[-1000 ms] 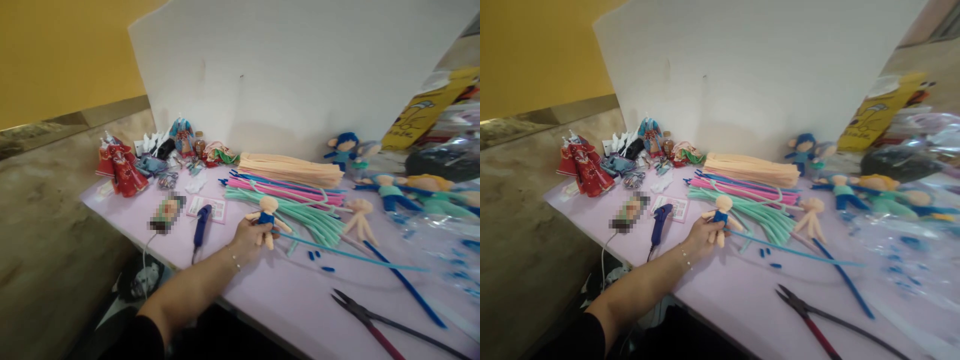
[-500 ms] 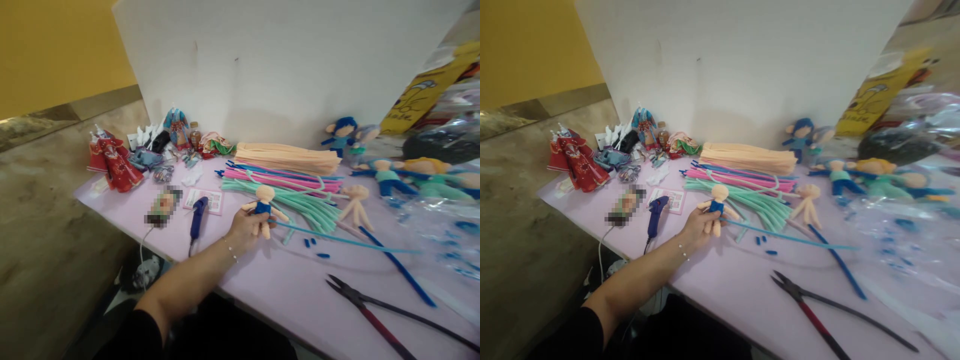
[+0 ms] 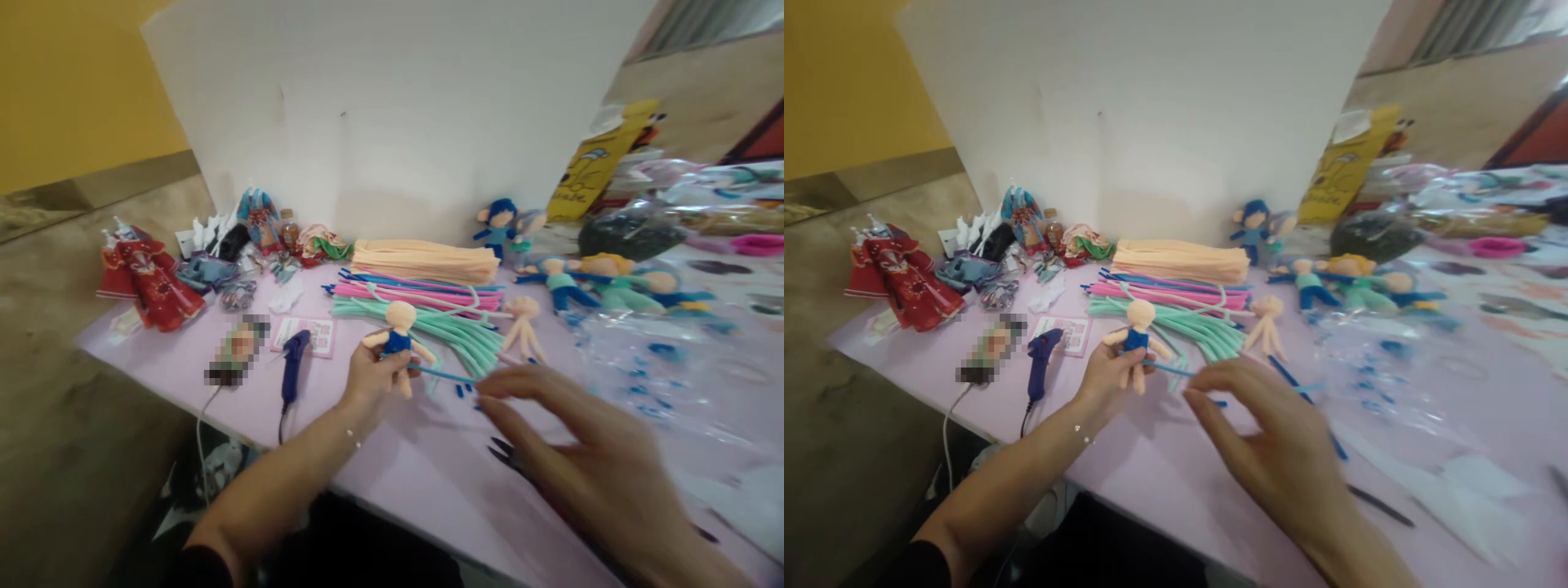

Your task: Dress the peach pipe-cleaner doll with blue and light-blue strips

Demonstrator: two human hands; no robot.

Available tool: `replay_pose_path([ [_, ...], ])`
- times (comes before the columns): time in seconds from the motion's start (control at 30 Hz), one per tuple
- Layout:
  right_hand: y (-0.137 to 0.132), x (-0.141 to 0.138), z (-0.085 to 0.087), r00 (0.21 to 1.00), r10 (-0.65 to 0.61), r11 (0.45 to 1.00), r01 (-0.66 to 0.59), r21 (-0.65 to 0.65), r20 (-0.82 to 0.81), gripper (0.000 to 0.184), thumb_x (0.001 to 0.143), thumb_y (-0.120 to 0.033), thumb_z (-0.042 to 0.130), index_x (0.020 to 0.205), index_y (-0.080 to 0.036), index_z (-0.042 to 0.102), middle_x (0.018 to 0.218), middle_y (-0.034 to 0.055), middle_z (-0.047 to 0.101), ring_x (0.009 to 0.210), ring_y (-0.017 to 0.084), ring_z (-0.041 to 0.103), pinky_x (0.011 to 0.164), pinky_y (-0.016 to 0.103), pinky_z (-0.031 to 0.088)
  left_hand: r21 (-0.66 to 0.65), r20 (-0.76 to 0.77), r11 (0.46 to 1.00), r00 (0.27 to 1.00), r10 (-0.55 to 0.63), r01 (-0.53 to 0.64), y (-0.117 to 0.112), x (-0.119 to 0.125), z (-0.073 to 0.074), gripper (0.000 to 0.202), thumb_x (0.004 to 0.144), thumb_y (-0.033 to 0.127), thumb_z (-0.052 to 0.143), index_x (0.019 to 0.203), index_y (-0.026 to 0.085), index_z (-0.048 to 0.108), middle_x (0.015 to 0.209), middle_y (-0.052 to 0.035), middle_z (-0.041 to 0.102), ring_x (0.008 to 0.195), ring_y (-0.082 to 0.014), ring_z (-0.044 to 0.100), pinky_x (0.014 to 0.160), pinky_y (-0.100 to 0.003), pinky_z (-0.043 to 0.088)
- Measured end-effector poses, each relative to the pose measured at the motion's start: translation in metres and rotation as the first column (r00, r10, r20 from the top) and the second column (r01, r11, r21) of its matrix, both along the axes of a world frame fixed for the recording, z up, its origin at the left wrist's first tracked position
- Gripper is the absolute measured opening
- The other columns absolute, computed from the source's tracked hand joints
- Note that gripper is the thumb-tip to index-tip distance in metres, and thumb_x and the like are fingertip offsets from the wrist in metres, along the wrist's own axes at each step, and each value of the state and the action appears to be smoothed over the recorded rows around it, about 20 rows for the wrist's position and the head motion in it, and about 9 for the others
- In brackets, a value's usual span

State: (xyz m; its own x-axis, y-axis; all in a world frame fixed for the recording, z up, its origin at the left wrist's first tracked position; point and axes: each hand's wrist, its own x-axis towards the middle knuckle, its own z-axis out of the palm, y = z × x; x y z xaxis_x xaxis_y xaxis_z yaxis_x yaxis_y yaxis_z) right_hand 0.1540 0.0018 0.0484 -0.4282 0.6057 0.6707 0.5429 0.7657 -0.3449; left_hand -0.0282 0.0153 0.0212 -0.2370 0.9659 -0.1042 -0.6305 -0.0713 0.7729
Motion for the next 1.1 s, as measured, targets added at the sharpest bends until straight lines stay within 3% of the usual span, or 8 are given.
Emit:
replay_pose_path([
  [0.17, 0.019, -0.029, -0.018, 0.987, 0.146, 0.989, -0.148, 0.029, 0.068, 0.013, 0.090, -0.023, 0.049, 0.100, -0.020, 0.057, 0.095, 0.0081, 0.067, 0.085, 0.020, 0.066, 0.070, 0.033, 0.055, -0.050, 0.038, 0.999, 0.999, 0.019, -0.017, -0.020, 0.007, 0.000, 0.028, 0.055, 0.020, 0.078, 0.077, 0.015, 0.061, 0.062, 0.0011, 0.065, 0.054, -0.0099, 0.059, 0.062, -0.025, 0.045],
  [0.3, 0.017, -0.031, -0.035, 0.982, 0.187, 0.982, -0.186, -0.024, 0.032, 0.014, 0.091, -0.016, 0.046, 0.096, -0.018, 0.059, 0.088, 0.0067, 0.066, 0.077, 0.016, 0.066, 0.061, 0.025, 0.053, -0.081, 0.084, 0.997, 0.996, -0.006, 0.013, -0.029, 0.013, -0.016, 0.027, 0.059, 0.026, 0.078, 0.079, 0.015, 0.062, 0.058, 0.0021, 0.064, 0.044, -0.0078, 0.052, 0.062, -0.027, 0.045],
  [0.43, 0.018, -0.029, -0.043, 0.985, 0.168, 0.985, -0.170, 0.036, 0.048, 0.020, 0.091, -0.014, 0.046, 0.098, -0.017, 0.063, 0.080, 0.0057, 0.064, 0.068, 0.014, 0.063, 0.055, 0.023, 0.049, -0.110, 0.177, 0.994, 0.984, -0.004, 0.024, -0.033, 0.016, -0.032, 0.024, 0.069, 0.034, 0.070, 0.082, 0.016, 0.062, 0.067, -0.0015, 0.066, 0.056, -0.0128, 0.059, 0.064, -0.028, 0.047],
  [0.57, 0.018, -0.025, -0.043, 0.991, 0.132, 0.989, -0.133, 0.069, 0.026, 0.014, 0.089, -0.016, 0.052, 0.091, -0.019, 0.065, 0.070, 0.0031, 0.060, 0.062, 0.014, 0.060, 0.052, 0.024, 0.046, -0.168, 0.176, 0.986, 0.984, 0.030, 0.000, -0.037, 0.011, -0.040, 0.018, 0.064, 0.024, 0.071, 0.078, 0.014, 0.064, 0.073, -0.0025, 0.065, 0.060, -0.0117, 0.057, 0.060, -0.024, 0.043],
  [0.7, 0.016, -0.021, -0.040, 0.989, 0.145, 0.989, -0.145, 0.023, -0.013, 0.012, 0.089, -0.017, 0.051, 0.083, -0.020, 0.061, 0.070, 0.0033, 0.061, 0.063, 0.015, 0.061, 0.056, 0.025, 0.048, -0.190, 0.155, 0.982, 0.988, 0.007, 0.023, -0.039, 0.005, -0.041, 0.026, 0.059, 0.019, 0.074, 0.084, 0.014, 0.066, 0.069, -0.0007, 0.062, 0.056, -0.0096, 0.052, 0.056, -0.023, 0.039],
  [0.83, 0.016, -0.020, -0.042, 0.983, 0.181, 0.982, -0.180, -0.055, 0.020, 0.017, 0.090, -0.013, 0.044, 0.088, -0.021, 0.059, 0.079, 0.0053, 0.065, 0.070, 0.016, 0.064, 0.060, 0.027, 0.051, -0.205, 0.127, 0.979, 0.992, 0.013, 0.013, -0.042, 0.001, -0.037, 0.032, 0.057, 0.017, 0.077, 0.088, 0.014, 0.068, 0.074, -0.0010, 0.064, 0.064, -0.0103, 0.056, 0.065, -0.023, 0.043],
  [0.93, 0.015, -0.021, -0.044, 0.979, 0.201, 0.978, -0.199, -0.065, 0.029, 0.019, 0.090, -0.012, 0.044, 0.092, -0.021, 0.060, 0.081, 0.0052, 0.065, 0.070, 0.015, 0.063, 0.058, 0.025, 0.050, -0.231, 0.094, 0.973, 0.995, 0.035, -0.012, -0.045, -0.003, -0.038, 0.035, 0.057, 0.019, 0.079, 0.089, 0.017, 0.068, 0.078, -0.0008, 0.066, 0.068, -0.0109, 0.059, 0.069, -0.024, 0.045],
  [1.1, 0.010, -0.024, -0.043, 0.983, 0.183, 0.979, -0.180, -0.098, 0.024, 0.015, 0.090, -0.018, 0.048, 0.083, -0.022, 0.061, 0.074, 0.0042, 0.064, 0.065, 0.014, 0.061, 0.057, 0.026, 0.049, -0.258, 0.015, 0.966, 0.999, -0.028, 0.031, -0.049, -0.005, -0.043, 0.039, 0.056, 0.026, 0.082, 0.092, 0.017, 0.068, 0.076, -0.0017, 0.067, 0.064, -0.0122, 0.059, 0.064, -0.026, 0.045],
])
